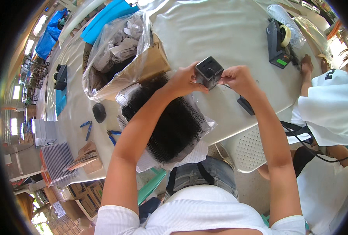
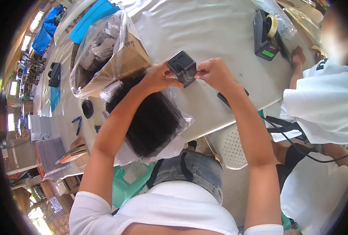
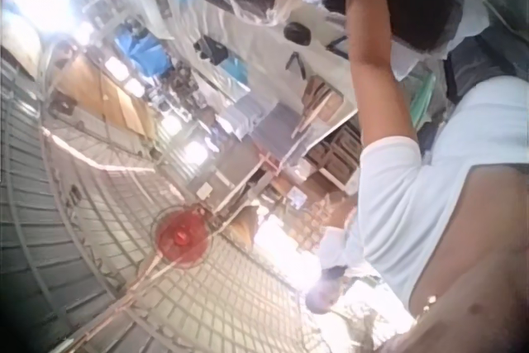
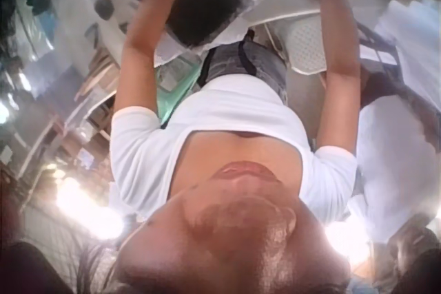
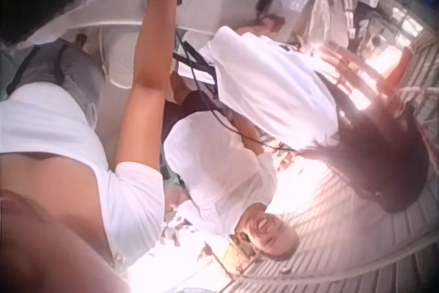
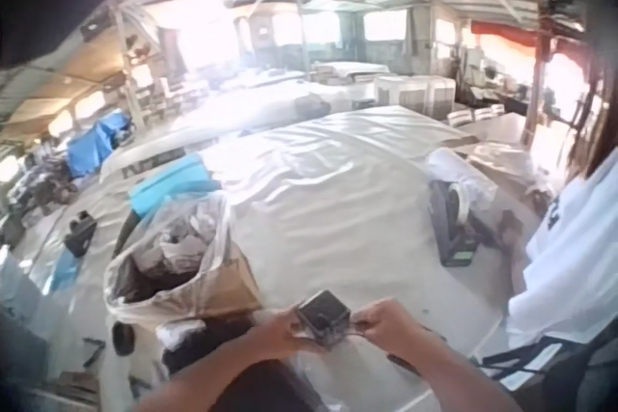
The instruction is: The person attaches wires to electronic modules, checks the connections, and then secures a device onto a belt worn by another person.
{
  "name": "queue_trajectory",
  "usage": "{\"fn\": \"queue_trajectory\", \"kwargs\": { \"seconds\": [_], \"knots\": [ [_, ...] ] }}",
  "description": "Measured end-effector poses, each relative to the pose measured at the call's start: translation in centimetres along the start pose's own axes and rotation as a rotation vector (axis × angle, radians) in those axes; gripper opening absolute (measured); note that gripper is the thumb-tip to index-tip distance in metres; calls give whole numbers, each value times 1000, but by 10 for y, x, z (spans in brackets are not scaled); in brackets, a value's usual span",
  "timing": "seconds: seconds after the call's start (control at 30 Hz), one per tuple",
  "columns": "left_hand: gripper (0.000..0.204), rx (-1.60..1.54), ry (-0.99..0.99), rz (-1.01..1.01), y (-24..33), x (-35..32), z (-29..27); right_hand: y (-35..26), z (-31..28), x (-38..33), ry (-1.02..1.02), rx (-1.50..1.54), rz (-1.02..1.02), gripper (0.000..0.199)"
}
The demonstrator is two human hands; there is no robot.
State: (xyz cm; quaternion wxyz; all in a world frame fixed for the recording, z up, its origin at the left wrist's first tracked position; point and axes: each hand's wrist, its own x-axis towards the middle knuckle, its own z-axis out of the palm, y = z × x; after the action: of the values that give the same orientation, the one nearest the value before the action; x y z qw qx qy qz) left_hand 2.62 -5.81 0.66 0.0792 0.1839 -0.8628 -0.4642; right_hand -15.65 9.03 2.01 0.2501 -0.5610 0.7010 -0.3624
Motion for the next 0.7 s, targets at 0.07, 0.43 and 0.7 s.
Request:
{"fn": "queue_trajectory", "kwargs": {
  "seconds": [0.07,0.43,0.7],
  "knots": [
    [84,-45,-25,-10,-4,1,-1,4,1,-7,78,-88,-65,23],
    [36,96,-280,-337,102,-67,-46,8,-56,-133,306,-397,351,73],
    [63,-243,-416,-363,105,-46,54,23,-11,-122,210,-497,357,96]
  ]
}}
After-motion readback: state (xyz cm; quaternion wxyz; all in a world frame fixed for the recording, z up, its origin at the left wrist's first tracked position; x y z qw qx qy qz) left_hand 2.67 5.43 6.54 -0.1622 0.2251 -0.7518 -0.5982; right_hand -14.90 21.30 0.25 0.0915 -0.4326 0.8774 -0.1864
